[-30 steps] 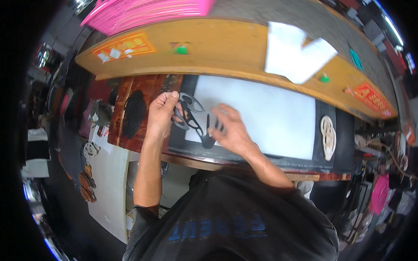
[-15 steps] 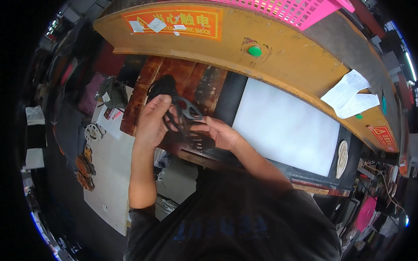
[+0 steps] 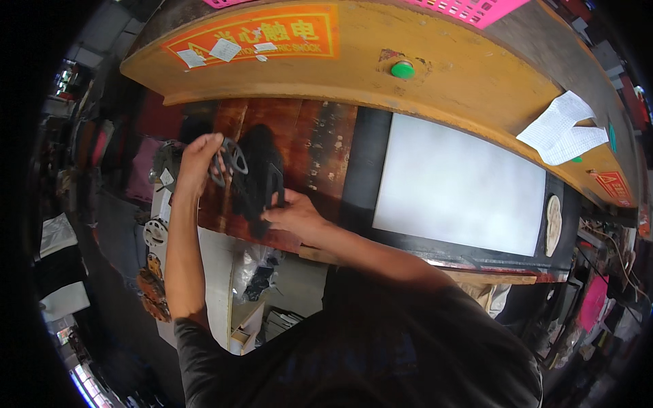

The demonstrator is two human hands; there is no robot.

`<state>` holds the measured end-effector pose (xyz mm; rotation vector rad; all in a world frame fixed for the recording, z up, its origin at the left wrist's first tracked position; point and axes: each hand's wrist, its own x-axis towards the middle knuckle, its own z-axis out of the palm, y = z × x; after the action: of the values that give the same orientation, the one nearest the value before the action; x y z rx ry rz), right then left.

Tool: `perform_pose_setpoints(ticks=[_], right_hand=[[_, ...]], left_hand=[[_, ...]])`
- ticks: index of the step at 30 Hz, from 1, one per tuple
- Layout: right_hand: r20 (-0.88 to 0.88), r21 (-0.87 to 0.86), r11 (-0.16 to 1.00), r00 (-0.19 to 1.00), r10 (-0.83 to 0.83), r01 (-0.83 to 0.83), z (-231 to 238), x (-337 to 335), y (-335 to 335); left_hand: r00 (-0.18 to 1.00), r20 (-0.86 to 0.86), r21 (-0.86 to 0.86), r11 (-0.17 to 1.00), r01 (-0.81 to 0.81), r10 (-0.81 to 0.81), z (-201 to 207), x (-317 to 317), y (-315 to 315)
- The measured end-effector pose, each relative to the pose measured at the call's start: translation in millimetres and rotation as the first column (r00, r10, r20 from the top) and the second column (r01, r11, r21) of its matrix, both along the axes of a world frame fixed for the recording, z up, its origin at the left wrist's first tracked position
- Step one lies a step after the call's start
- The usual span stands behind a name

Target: The person removes cut-out shapes from a black rubber sheet on a press table, discards the excess material, and repeats the process with a new sheet. They handle the rubber sheet and cut-out parts by hand, placing the finished pieces aside and the scrap into a bag.

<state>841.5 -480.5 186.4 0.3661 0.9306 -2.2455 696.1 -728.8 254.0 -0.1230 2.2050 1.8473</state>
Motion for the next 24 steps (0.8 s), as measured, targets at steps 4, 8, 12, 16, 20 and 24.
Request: perform_pose_setpoints(ticks=[4,8,12,16,20,24], right_hand=[[0.043,0.131,0.991,0.999,0.000,-0.006,-18,-19,-40],[-0.007,0.306,0.881,0.925,0.380,-0.360,-37,35,-12],[-0.082,0.328,0.861,0.896,0.436,-0.389,-37,124,55],[-0.114,0.475,0.783,0.854,0.507,-0.402,-47,213,114],[-0.110,0.747,0.652,0.945,0.309,-0.126,-98,303,142],[-0.015,0.842,0.535,0.993,-0.116,0.076,-165,394,144]], left_hand=[[0.970,-0.242,-0.487,0.864,-0.130,0.010,-62,-56,-5],[0.970,-0.242,-0.631,0.760,-0.155,-0.004,-114,-14,-7],[0.860,-0.459,-0.710,0.673,-0.205,-0.222,-102,60,17],[0.816,-0.578,-0.233,0.957,-0.170,0.004,-57,167,80],[0.825,-0.100,-0.122,0.830,0.544,-0.555,-76,309,164],[0.590,0.391,0.116,0.674,0.730,-0.706,-148,380,216]])
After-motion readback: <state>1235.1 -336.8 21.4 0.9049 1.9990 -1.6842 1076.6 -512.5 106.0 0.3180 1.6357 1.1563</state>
